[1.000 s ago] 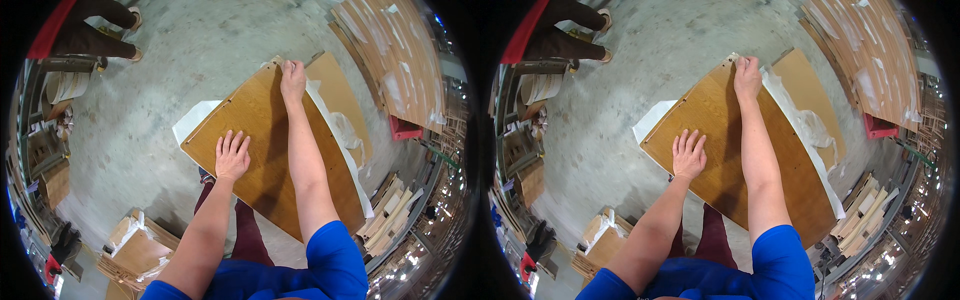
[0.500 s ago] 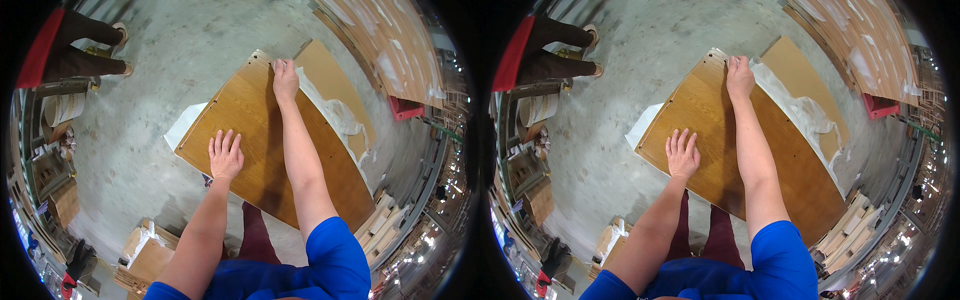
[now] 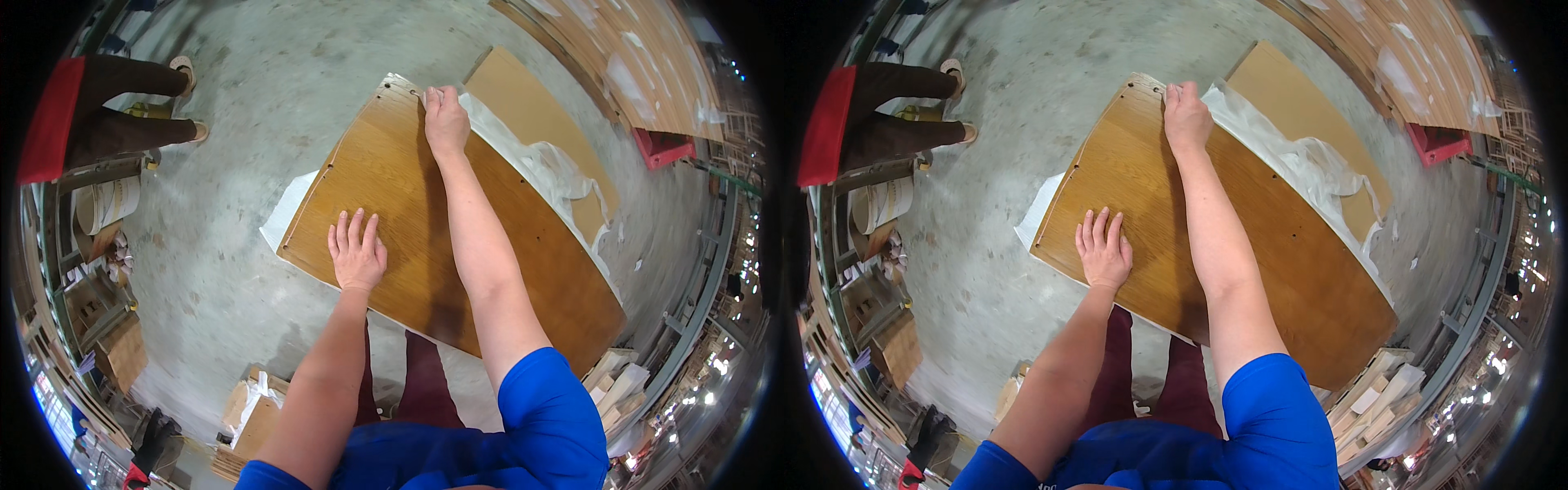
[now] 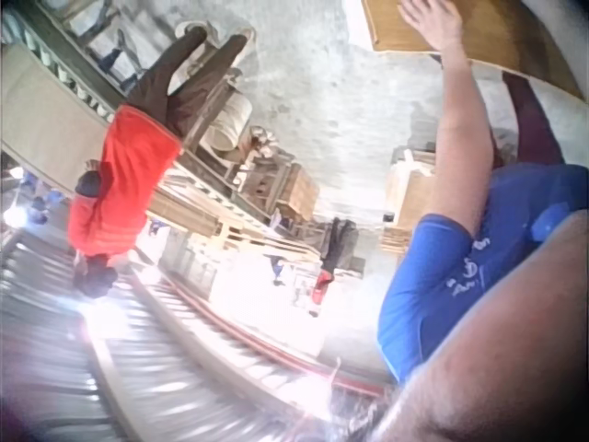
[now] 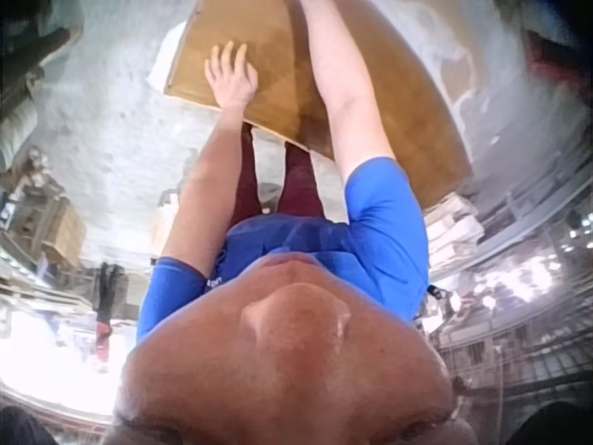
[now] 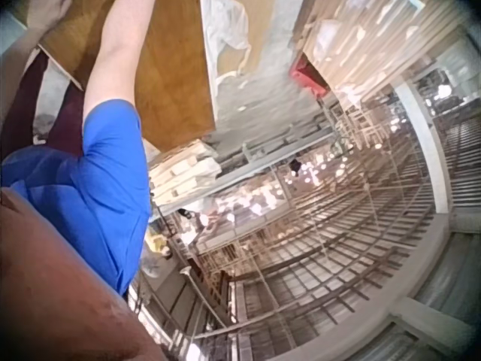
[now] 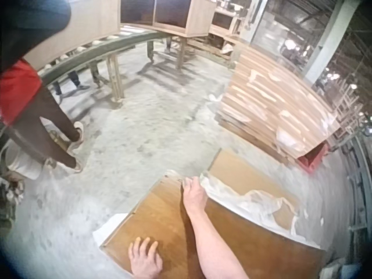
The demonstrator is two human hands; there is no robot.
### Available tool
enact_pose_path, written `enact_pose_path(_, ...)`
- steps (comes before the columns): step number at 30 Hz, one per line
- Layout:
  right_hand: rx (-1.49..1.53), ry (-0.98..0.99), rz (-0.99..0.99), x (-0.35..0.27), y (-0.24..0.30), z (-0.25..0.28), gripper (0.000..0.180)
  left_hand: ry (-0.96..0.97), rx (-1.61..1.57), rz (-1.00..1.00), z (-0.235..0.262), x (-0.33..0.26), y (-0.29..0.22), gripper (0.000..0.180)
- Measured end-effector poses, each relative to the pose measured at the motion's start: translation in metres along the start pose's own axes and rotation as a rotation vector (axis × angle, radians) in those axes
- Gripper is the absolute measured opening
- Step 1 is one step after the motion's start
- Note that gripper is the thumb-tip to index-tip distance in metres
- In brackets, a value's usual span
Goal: The person removes protective plastic wrap from a wooden panel and wipes its surface with a cloth. They then place the panel on a conveyor and continue wiping it while other workers handle nearby panels.
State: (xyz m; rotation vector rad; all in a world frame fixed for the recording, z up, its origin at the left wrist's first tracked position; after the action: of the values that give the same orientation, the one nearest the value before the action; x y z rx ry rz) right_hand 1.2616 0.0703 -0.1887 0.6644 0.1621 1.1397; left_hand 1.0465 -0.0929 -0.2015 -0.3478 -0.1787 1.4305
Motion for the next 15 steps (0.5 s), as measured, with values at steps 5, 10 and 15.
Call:
enact_pose_path(5,0.050,-0.022,-0.026,-0.022,-0.027,0.026,0.029,-0.005,0.031,-0.004,-0.001,-0.001,-0.003,0.041)
enact_pose_path(10,0.063,-0.047,-0.069,-0.051,-0.062,0.060,0.027,-0.020,0.054,-0.012,-0.002,-0.002,-0.009,0.040)
enact_pose_path(15,-0.010,-0.107,-0.172,-0.082,-0.098,0.093,0.027,-0.056,0.089,-0.011,-0.005,-0.005,-0.010,0.041)
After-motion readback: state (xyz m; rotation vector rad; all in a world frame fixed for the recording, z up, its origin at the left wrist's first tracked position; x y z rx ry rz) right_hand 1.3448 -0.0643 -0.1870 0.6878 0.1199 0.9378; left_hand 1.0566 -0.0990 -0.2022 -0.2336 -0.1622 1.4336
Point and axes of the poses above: each hand's wrist, its own x-axis towards the middle knuckle, its own z-axis out of the back of the hand, y = z × x, the point moved 3 cm from there along x, towards the middle knuckle, and after that the axes turned 12 degrees about z, right-handed, at the moved point
